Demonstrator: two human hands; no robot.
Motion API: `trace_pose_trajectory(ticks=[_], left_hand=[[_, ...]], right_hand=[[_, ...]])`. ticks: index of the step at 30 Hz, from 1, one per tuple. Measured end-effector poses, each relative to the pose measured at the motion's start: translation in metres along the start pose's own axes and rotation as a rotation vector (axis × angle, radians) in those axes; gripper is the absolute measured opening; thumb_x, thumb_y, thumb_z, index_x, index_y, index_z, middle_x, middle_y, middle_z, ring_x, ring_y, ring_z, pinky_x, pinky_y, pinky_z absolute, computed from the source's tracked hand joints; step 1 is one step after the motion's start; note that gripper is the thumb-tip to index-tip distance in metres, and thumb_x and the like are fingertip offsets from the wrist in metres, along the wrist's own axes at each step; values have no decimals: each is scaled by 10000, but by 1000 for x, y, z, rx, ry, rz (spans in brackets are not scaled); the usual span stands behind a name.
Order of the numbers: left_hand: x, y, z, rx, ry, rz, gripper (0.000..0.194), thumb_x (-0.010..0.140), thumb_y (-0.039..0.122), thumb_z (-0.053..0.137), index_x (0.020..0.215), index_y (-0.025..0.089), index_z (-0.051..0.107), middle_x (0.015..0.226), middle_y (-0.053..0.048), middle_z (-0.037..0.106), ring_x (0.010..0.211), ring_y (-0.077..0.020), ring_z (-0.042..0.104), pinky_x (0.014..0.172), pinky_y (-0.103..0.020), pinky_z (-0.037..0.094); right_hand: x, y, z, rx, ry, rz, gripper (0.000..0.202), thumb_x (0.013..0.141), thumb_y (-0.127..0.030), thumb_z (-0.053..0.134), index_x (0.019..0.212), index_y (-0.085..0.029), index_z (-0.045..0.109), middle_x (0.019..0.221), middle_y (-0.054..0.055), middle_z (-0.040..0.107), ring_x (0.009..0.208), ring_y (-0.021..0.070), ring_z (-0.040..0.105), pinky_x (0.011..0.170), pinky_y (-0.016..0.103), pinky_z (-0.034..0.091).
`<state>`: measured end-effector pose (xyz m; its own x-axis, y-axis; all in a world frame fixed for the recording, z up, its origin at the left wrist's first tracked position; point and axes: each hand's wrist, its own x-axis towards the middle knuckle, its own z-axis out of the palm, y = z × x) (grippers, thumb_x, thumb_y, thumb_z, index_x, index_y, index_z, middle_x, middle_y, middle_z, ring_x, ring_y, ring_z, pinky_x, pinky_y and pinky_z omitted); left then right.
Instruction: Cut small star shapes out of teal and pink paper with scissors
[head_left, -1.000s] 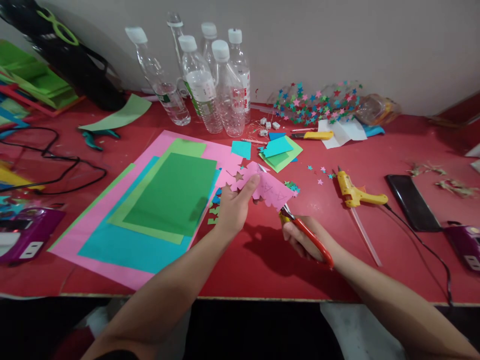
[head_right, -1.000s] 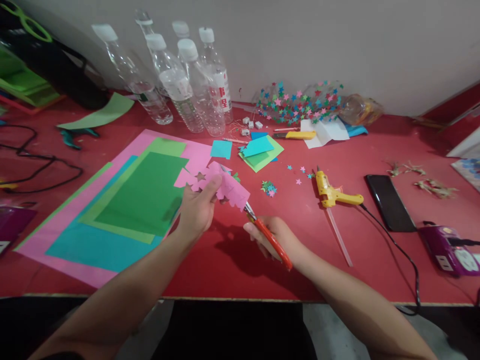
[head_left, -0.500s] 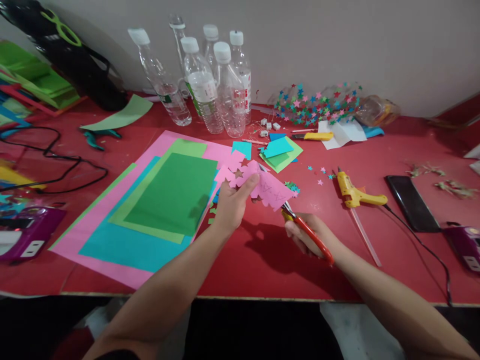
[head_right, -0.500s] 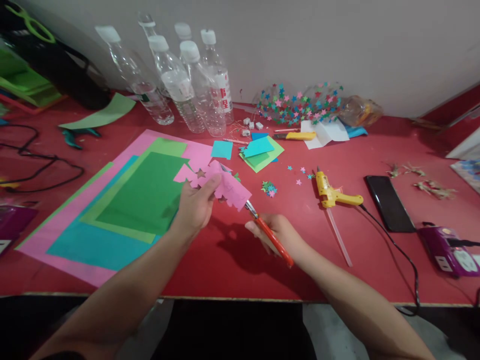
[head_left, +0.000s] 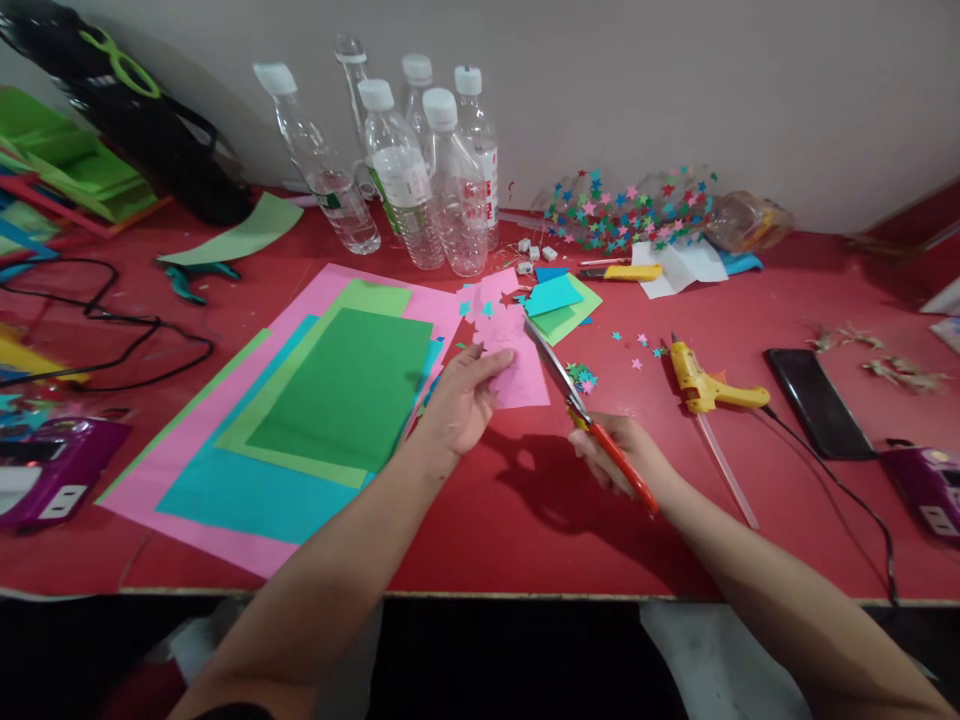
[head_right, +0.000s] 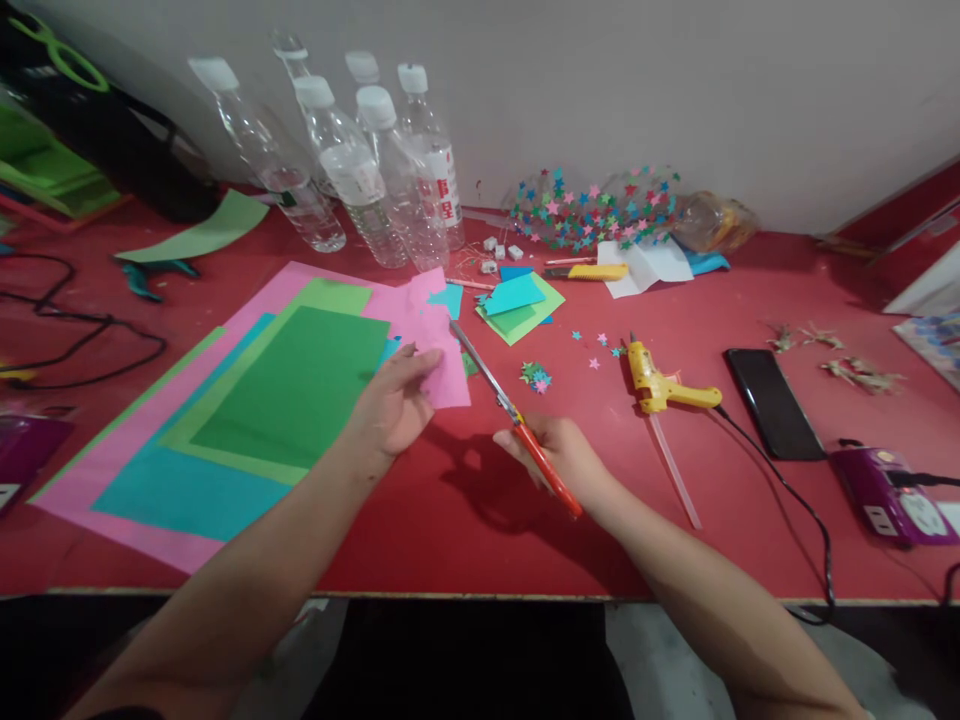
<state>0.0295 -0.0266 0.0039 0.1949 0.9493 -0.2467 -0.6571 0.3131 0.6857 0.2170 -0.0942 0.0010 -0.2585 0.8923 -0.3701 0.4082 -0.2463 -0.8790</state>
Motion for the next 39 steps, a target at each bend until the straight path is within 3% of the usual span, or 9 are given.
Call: trace_pose_trajectory(ticks=[2, 7, 12, 17, 25, 34, 39], left_hand=[[1, 3, -3, 24, 30, 31, 238, 585, 150, 742, 781, 162, 607, 669, 43, 665, 565, -60, 622, 591, -168, 519], [0, 10, -6, 209, -20, 81, 272, 629, 173, 662, 889, 154, 586, 633, 19, 668, 567, -151, 666, 621, -288, 565], [1, 10, -5, 272, -29, 125, 250, 687, 189, 659, 915, 165, 559, 647, 11, 688, 592, -163, 684, 589, -278, 560], [2, 9, -7, 277, -75, 165, 272, 717, 208, 672, 968, 176, 571, 692, -1, 702, 678, -178, 706, 683, -320, 574], [2, 20, -12, 540, -60, 271, 189, 751, 305, 702, 846, 156, 635, 602, -7, 664, 463, -123, 608, 480, -235, 496], [3, 32, -17, 735, -93, 228, 185, 750, 326, 684, 799, 152, 643, 617, -34, 682, 439, -125, 590, 405, -220, 435], [4, 35, -19, 584, -133, 149, 215, 718, 278, 698, 882, 159, 624, 683, -35, 691, 534, -157, 653, 516, -262, 525]], right_hand=[[1, 1, 0, -20, 4, -11, 430, 790, -588, 560, 642, -204, 436, 391, -71, 413, 331, 79, 367, 373, 213, 286], [3, 4, -2, -91, 7, -34, 424, 811, -573, 545, 640, -202, 432, 414, -70, 410, 349, 78, 379, 385, 212, 273], [4, 3, -4, -111, 3, -29, 425, 808, -577, 548, 643, -202, 436, 419, -70, 406, 349, 74, 362, 383, 211, 257], [2, -2, -6, -122, 19, -21, 461, 799, -602, 553, 613, -212, 390, 410, -68, 399, 355, 79, 369, 389, 218, 278], [2, -6, -16, -219, -45, -17, 480, 789, -628, 553, 615, -212, 389, 427, -63, 407, 378, 84, 375, 403, 220, 267], [3, -4, -22, -239, -115, 2, 468, 803, -626, 539, 646, -189, 477, 433, -48, 450, 373, 88, 415, 398, 216, 296], [4, -3, -18, -123, -112, 65, 437, 802, -590, 560, 641, -195, 464, 388, -66, 428, 320, 81, 400, 349, 197, 306]])
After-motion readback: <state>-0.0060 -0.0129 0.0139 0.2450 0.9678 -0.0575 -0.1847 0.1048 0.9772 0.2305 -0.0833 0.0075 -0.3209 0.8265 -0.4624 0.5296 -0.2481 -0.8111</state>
